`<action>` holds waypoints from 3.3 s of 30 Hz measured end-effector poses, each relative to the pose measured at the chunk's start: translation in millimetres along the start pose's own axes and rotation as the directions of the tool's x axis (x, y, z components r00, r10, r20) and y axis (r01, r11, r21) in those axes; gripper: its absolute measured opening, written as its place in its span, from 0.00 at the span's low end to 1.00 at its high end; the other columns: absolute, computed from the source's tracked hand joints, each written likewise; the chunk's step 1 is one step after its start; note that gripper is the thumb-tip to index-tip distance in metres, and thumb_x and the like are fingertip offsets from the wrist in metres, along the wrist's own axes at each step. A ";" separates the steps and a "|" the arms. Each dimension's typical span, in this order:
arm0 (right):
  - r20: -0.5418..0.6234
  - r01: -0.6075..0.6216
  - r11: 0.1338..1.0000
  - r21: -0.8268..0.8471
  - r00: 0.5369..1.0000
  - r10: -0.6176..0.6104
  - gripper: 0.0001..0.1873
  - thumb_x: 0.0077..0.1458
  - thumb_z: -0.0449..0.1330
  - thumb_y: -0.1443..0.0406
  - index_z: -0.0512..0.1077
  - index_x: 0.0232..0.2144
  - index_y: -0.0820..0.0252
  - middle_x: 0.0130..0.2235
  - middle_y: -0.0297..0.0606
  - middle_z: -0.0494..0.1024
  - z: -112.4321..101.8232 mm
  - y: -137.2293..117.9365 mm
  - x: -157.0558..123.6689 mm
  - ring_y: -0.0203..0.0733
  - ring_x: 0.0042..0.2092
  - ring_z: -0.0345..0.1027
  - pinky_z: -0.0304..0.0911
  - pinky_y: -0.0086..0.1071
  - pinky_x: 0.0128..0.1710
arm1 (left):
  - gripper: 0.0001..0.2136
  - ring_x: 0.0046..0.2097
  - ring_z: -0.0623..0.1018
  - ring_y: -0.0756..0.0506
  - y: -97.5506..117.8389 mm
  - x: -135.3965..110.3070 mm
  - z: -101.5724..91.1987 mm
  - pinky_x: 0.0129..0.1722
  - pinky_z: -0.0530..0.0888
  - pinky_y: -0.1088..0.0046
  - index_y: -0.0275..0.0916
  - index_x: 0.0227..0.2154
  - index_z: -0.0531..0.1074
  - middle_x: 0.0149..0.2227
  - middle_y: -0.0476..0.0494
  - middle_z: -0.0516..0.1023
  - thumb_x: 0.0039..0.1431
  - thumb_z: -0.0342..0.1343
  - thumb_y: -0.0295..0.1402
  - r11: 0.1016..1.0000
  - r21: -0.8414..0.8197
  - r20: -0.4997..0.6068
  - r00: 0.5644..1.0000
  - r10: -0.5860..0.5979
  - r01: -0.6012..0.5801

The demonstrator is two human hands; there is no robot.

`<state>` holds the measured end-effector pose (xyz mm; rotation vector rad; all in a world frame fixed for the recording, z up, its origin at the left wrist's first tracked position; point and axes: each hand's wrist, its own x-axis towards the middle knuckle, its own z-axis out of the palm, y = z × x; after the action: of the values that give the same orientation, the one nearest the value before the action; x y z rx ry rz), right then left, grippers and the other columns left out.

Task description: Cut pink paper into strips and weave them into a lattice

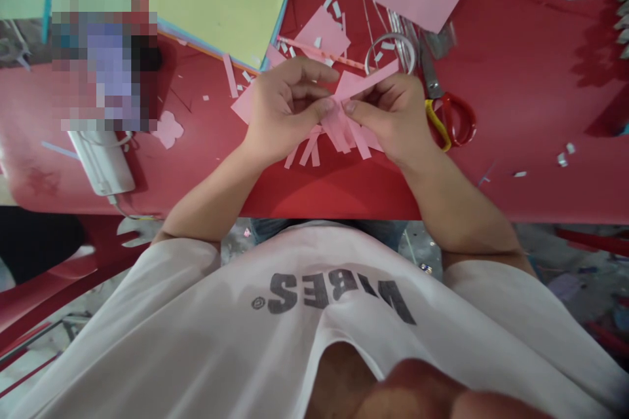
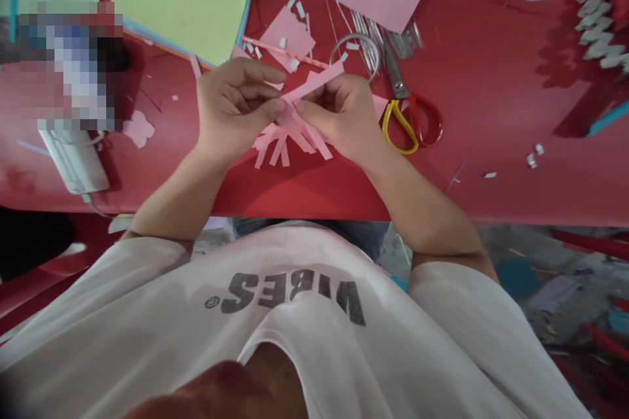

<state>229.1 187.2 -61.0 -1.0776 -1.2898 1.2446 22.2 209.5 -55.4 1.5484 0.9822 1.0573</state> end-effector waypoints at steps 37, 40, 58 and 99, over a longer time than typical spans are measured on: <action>-0.024 -0.041 0.999 0.004 0.999 0.041 0.21 0.53 0.76 0.43 0.76 0.28 0.49 0.32 0.34 0.78 5.0 -3.3 -2.1 0.45 0.36 0.73 0.76 0.44 0.39 | 0.29 0.39 0.82 0.46 -7.0 -0.9 5.1 0.39 0.82 0.64 0.42 0.44 0.77 0.40 0.45 0.83 0.52 0.74 0.60 0.995 -0.087 0.008 0.999 -0.039 0.040; -0.026 -0.025 1.000 -0.002 0.999 0.025 0.21 0.53 0.76 0.44 0.76 0.28 0.49 0.31 0.34 0.78 5.2 -3.5 -1.9 0.44 0.35 0.72 0.75 0.44 0.38 | 0.30 0.40 0.83 0.45 -6.3 -1.2 6.2 0.38 0.82 0.65 0.43 0.42 0.76 0.39 0.47 0.83 0.50 0.73 0.62 0.996 -0.075 0.001 0.999 -0.046 0.046; -0.047 0.024 0.999 -0.036 0.999 -0.026 0.19 0.55 0.77 0.47 0.77 0.28 0.49 0.31 0.33 0.75 5.4 -7.6 -7.0 0.44 0.36 0.71 0.73 0.43 0.39 | 0.23 0.41 0.82 0.46 0.5 -5.4 6.0 0.39 0.79 0.64 0.41 0.44 0.78 0.41 0.44 0.84 0.60 0.71 0.56 0.995 -0.088 -0.004 0.998 0.056 -0.057; -0.074 0.179 0.972 -0.152 0.979 -0.192 0.19 0.56 0.76 0.46 0.76 0.31 0.48 0.29 0.31 0.75 6.4 -2.5 -5.7 0.40 0.29 0.67 0.62 0.40 0.27 | 0.20 0.36 0.82 0.44 -0.8 -7.1 8.2 0.32 0.81 0.61 0.53 0.44 0.83 0.38 0.47 0.86 0.58 0.69 0.60 0.990 0.082 -0.060 0.991 0.119 -0.113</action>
<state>223.3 180.6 -58.7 -1.0750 -1.3954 0.9653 27.8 200.7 -58.5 1.6609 0.9978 1.1685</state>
